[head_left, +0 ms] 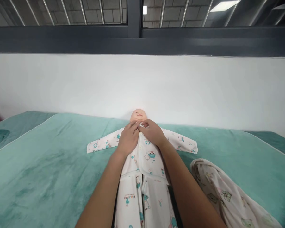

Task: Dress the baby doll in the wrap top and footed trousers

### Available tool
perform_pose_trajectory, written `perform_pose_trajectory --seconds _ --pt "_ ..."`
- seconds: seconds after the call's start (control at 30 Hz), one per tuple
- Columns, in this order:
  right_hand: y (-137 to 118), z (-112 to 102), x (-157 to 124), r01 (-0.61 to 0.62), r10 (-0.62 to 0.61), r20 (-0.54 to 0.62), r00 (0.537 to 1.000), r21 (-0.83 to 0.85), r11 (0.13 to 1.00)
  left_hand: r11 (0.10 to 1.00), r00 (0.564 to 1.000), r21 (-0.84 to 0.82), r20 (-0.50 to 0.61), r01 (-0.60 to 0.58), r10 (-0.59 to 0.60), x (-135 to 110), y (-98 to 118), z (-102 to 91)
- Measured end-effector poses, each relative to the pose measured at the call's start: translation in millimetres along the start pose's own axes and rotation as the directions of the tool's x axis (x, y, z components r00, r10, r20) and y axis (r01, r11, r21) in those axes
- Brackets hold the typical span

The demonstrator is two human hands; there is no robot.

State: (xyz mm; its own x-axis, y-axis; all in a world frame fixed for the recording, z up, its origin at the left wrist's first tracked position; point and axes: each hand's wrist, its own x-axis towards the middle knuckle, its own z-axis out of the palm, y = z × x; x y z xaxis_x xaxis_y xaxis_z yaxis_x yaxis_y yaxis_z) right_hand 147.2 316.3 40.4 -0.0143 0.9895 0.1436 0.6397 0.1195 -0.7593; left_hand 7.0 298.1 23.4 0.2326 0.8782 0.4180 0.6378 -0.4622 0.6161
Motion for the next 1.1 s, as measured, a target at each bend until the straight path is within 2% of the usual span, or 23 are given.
perform_pose_trajectory --seconds 0.17,0.33,0.47,0.6,0.73,0.83,0.93,1.1 --pt "1.6 -2.0 0.4 -0.019 0.018 0.018 1.000 0.052 0.998 0.998 0.998 -0.019 -0.007 0.064 -0.064 0.0 -0.6 1.3" --pt "-6.3 2.2 0.1 -0.006 -0.008 -0.106 0.994 -0.125 0.992 0.992 0.993 -0.047 -0.009 0.116 -0.116 -0.5 -0.1 0.8" --pt "-7.0 4.1 1.2 0.042 -0.072 -0.143 0.987 -0.205 0.978 0.989 0.990 -0.055 0.000 0.138 -0.138 -0.7 1.2 -0.1" --pt "0.9 4.5 6.2 0.096 -0.106 -0.177 0.979 -0.061 0.994 0.993 0.993 -0.034 0.005 0.114 -0.114 -0.8 1.6 -0.2" --pt "7.5 3.6 11.2 0.036 -0.020 -0.190 0.982 0.086 0.996 0.995 0.995 -0.010 0.024 0.096 -0.096 -1.4 2.5 -1.4" --pt "9.4 3.5 12.8 0.010 0.009 -0.184 0.983 0.103 0.995 0.997 0.997 -0.005 0.027 0.077 -0.077 -1.8 2.3 -1.3" --pt "10.2 4.0 13.1 0.043 -0.026 -0.156 0.987 0.108 0.993 0.998 0.998 0.003 0.017 0.065 -0.065 -0.7 0.0 0.7" --pt "9.5 2.7 12.0 0.118 -0.103 -0.134 0.986 0.104 0.988 0.981 0.982 -0.031 0.021 0.190 -0.189 8.7 -2.4 1.1"
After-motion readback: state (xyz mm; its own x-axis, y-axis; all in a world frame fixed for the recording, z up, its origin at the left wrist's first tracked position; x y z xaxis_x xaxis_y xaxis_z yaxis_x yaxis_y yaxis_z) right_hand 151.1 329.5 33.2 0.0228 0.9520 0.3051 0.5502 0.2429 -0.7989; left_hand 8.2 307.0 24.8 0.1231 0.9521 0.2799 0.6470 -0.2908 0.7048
